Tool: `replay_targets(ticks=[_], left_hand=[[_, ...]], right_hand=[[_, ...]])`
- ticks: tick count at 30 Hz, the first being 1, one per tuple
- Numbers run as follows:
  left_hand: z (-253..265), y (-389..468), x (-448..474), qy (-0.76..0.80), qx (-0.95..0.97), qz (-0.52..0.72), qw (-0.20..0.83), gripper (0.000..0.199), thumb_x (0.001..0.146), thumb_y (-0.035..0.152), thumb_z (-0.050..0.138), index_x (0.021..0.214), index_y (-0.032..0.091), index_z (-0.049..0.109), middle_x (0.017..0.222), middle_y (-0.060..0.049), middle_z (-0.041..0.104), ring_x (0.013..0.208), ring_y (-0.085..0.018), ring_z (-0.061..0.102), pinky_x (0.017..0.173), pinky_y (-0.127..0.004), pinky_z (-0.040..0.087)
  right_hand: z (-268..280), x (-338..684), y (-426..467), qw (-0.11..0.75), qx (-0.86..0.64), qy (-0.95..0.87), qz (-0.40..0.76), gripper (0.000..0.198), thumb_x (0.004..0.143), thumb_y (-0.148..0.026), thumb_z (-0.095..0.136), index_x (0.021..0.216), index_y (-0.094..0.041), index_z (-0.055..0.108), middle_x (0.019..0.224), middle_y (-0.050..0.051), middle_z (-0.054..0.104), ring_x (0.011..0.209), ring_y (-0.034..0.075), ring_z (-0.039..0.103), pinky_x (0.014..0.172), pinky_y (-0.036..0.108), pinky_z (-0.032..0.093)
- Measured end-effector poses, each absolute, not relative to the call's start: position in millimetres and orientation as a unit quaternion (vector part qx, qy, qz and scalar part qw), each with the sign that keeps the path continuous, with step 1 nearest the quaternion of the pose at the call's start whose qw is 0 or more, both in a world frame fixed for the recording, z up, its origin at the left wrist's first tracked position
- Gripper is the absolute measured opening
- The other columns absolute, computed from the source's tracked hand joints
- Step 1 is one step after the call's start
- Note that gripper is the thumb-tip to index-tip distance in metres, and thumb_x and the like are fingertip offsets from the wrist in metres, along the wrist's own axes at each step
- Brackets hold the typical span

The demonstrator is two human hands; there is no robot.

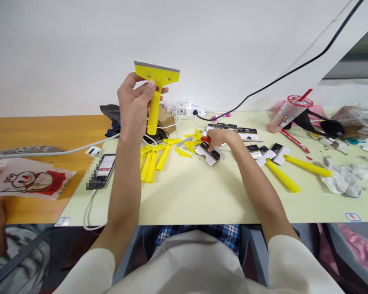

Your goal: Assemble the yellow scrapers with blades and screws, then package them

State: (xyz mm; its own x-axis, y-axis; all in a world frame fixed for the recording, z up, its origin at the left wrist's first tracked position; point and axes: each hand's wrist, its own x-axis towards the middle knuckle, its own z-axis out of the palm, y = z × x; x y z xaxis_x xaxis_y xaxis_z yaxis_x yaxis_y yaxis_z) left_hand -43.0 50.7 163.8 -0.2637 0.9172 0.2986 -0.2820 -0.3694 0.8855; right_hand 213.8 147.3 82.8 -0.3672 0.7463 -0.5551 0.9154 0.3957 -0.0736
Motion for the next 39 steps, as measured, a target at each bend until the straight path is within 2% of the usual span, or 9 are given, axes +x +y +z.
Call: replay_targets(ticks=[3,6,10,14,17,20,30,35,39], left_hand=[[164,51,-47,0.382,0.408,0.709,0.431,0.030,0.101,0.038,0.082,0.127,0.036,0.066,0.133,0.000,0.081,0.169,-0.030,0.043,0.124,-0.054,0.047],[162,51,-51,0.375,0.449,0.702,0.407,0.025,0.098,0.037,0.086,0.114,0.035,0.067,0.128,0.000,0.082,0.164,-0.031,0.051,0.122,-0.051,0.050],[158,54,-47,0.326,0.496,0.711,0.378,0.018,0.104,0.033,0.079,0.111,0.031,0.062,0.116,0.000,0.083,0.141,-0.027,0.070,0.119,-0.050,0.055],[158,49,-31,0.249,0.513,0.729,0.378,0.012,0.110,0.026,0.069,0.115,0.027,0.058,0.121,-0.002,0.085,0.124,-0.023,0.079,0.121,-0.051,0.056],[161,41,-16,0.218,0.495,0.748,0.384,0.016,0.111,0.026,0.070,0.118,0.024,0.055,0.127,-0.007,0.083,0.122,-0.024,0.081,0.119,-0.051,0.059],[162,38,-6,0.222,0.486,0.743,0.404,0.017,0.110,0.025,0.071,0.114,0.023,0.054,0.126,-0.009,0.082,0.123,-0.028,0.083,0.115,-0.050,0.062],[147,50,-4,0.266,0.548,0.673,0.420,0.041,0.094,0.044,0.092,0.109,0.028,0.057,0.126,-0.009,0.084,0.130,-0.033,0.080,0.111,-0.048,0.064],[146,49,-3,0.271,0.554,0.653,0.440,0.041,0.092,0.043,0.092,0.110,0.027,0.059,0.128,-0.010,0.083,0.133,-0.033,0.078,0.107,-0.047,0.065],[148,51,-10,0.304,0.547,0.649,0.433,0.044,0.090,0.042,0.093,0.112,0.029,0.057,0.123,-0.005,0.084,0.129,-0.029,0.079,0.099,-0.043,0.067]], right_hand=[[90,217,145,0.198,0.497,0.824,-0.185,0.035,0.085,-0.045,0.090,0.096,-0.022,0.066,0.101,0.010,0.078,0.083,0.028,0.073,0.063,0.036,0.047],[104,220,136,0.157,0.481,0.842,-0.186,0.029,0.088,-0.043,0.084,0.089,-0.022,0.063,0.089,0.008,0.074,0.073,0.025,0.067,0.060,0.037,0.041],[135,223,110,0.041,0.411,0.890,-0.194,0.015,0.095,-0.034,0.074,0.091,-0.024,0.063,0.086,0.003,0.071,0.073,0.021,0.061,0.064,0.035,0.037],[163,219,78,-0.043,0.365,0.918,-0.151,0.023,0.095,-0.025,0.070,0.079,-0.024,0.053,0.075,0.000,0.061,0.069,0.019,0.050,0.067,0.035,0.031],[174,213,59,-0.073,0.336,0.931,-0.125,0.026,0.088,-0.011,0.065,0.076,-0.023,0.047,0.069,-0.001,0.053,0.068,0.018,0.045,0.068,0.036,0.028],[177,211,49,-0.088,0.310,0.940,-0.109,0.026,0.084,-0.005,0.062,0.076,-0.023,0.045,0.072,-0.001,0.055,0.070,0.018,0.045,0.070,0.036,0.028],[182,218,45,-0.155,0.294,0.938,-0.099,0.024,0.081,-0.004,0.059,0.076,-0.023,0.044,0.071,-0.002,0.051,0.066,0.016,0.040,0.068,0.036,0.026],[179,214,45,-0.195,0.273,0.938,-0.092,0.030,0.082,-0.004,0.059,0.078,-0.024,0.038,0.074,-0.001,0.049,0.067,0.018,0.038,0.069,0.037,0.029],[179,214,45,-0.202,0.262,0.940,-0.080,0.028,0.081,0.001,0.056,0.081,-0.024,0.043,0.079,-0.001,0.051,0.071,0.018,0.041,0.071,0.036,0.030]])
